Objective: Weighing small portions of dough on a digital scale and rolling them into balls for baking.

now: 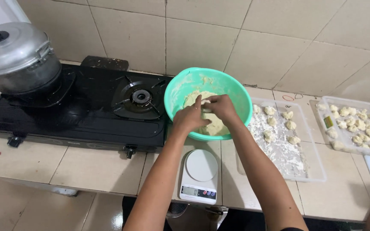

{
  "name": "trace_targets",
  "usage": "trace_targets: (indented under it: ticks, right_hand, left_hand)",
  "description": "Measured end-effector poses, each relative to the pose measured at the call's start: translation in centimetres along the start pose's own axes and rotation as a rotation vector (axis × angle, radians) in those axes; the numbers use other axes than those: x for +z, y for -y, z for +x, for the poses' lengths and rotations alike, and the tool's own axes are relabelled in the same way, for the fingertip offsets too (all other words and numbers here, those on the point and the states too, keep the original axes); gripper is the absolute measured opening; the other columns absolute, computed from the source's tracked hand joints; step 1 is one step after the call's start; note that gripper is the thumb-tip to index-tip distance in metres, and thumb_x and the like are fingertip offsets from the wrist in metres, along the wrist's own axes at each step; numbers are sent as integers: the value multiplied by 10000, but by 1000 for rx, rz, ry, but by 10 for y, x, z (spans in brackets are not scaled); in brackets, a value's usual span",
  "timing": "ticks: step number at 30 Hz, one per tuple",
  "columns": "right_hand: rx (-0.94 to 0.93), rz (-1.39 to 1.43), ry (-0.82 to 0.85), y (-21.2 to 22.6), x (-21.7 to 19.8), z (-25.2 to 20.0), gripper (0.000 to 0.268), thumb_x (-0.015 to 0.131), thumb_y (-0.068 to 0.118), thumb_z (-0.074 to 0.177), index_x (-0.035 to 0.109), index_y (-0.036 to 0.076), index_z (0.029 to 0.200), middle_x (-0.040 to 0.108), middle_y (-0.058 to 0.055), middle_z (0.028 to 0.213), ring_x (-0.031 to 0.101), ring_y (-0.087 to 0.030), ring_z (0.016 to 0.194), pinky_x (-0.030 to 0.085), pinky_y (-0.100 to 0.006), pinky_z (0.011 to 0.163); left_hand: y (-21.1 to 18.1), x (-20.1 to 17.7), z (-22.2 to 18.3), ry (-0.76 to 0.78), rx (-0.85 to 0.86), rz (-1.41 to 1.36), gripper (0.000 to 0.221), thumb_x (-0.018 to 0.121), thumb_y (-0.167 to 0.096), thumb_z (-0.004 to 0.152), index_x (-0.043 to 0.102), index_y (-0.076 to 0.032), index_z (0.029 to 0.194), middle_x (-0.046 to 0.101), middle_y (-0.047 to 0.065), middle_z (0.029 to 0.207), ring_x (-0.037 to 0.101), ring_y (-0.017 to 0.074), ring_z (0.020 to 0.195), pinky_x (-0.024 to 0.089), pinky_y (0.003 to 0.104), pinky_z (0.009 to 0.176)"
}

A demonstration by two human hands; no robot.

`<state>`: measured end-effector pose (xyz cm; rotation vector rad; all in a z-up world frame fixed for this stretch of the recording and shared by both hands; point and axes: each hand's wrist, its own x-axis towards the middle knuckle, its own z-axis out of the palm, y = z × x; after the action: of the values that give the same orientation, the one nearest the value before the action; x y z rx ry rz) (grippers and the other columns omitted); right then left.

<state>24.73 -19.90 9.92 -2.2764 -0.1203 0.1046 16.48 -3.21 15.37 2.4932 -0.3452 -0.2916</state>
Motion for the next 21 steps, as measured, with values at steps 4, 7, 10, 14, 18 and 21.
trace_targets:
  ticks: [4,7,10,14,18,21]
  right_hand:
    - [6,785,-39,38,-34,-26,284,798,36,817,747,-47,1084,748,-145,931,718,-191,846,632,-351,828]
    - [-69,919,-5,76,-67,-53,280,750,-1,842,715,-66,1112,727,-112,945,729,-173,882,641,-320,876]
    - [-143,957,35,91,-82,-74,325,717,13,868,682,-63,1182,701,-106,1002,715,-182,935,629,-345,916]
    - [-289,1086,199,86,-73,-114,704,527,-43,804,471,-30,1506,597,-193,1268,608,-225,1102,545,-284,931]
    - [-508,675,239,81,-51,-151,978,498,-197,741,207,45,1643,407,-352,1543,365,-532,1445,381,-619,1133]
    - [-438,134,-114,83,-45,-180,803,621,-40,879,317,122,1604,719,-81,1334,668,-334,1222,509,-460,1037]
  left_hand:
    - [6,14,15,-149,-68,-96,713,660,-517,904,404,-156,1462,742,116,1101,687,370,1105,529,572,955]
    - [6,24,14,-299,-95,-241,412,636,-532,929,583,-296,1263,735,-88,1044,652,196,1166,516,450,1034]
    - [1,27,10,-449,-6,-700,425,552,-591,967,610,-280,1251,715,-31,1128,633,165,1182,494,390,1082]
    - [-46,24,-23,-312,92,-1721,714,542,-677,904,464,-246,1467,561,-17,1269,621,201,1140,538,369,1016]
    - [-64,34,-40,-260,45,-1925,703,542,-658,941,448,-242,1500,533,82,1436,586,290,1279,513,454,1096]
    - [-69,45,-52,-305,22,-1949,555,538,-501,1009,484,-152,1437,543,162,1499,570,314,1307,455,528,1132]
